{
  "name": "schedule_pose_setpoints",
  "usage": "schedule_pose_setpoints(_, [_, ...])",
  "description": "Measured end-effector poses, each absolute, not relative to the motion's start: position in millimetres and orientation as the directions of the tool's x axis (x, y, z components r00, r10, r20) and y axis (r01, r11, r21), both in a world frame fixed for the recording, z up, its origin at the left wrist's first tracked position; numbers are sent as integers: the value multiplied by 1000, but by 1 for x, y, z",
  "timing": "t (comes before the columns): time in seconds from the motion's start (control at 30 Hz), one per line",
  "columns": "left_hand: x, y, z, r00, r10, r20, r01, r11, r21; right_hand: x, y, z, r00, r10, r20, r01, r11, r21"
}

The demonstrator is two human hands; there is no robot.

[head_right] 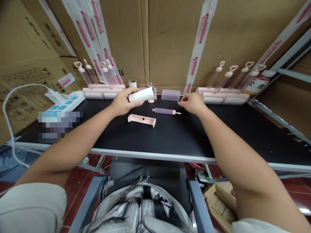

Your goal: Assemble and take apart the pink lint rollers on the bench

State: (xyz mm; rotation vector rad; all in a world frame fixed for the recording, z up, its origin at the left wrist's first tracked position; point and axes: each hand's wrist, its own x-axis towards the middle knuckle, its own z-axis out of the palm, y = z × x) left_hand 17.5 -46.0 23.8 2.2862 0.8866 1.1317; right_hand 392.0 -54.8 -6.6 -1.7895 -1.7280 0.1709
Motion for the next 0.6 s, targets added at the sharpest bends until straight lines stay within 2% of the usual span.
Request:
schedule_pose_setpoints(0.1, [18, -46, 22, 479, 705, 523, 325, -696, 640, 391, -49, -13, -1, 963, 268, 899, 118, -422])
schedule_pose_setpoints(0.23, [21, -43, 15, 517, 728, 451, 303, -648, 699, 387, -49, -14, -112, 974, 196, 901, 183, -393])
schedule_pose_setpoints(0.3, [24, -43, 12, 498, 759, 419, 263, -593, 761, 384, -52, -11, -119, 954, 276, 876, 232, -424])
schedule_pose_setpoints(0.37, [30, -43, 10, 458, 803, 380, 167, -498, 851, 376, -59, -8, -79, 906, 416, 815, 299, -497])
schedule_pose_setpoints(0.47, [39, -47, 13, 392, 849, 353, -19, -377, 926, 347, -75, -3, -41, 848, 529, 610, 441, -659])
schedule_pose_setpoints(0.53, [45, -52, 16, 368, 851, 375, -87, -370, 925, 320, -89, -1, -91, 841, 533, 391, 522, -758])
schedule_pose_setpoints(0.6, [52, -59, 18, 371, 833, 411, -102, -404, 909, 295, -99, -1, -163, 850, 500, 137, 522, -842])
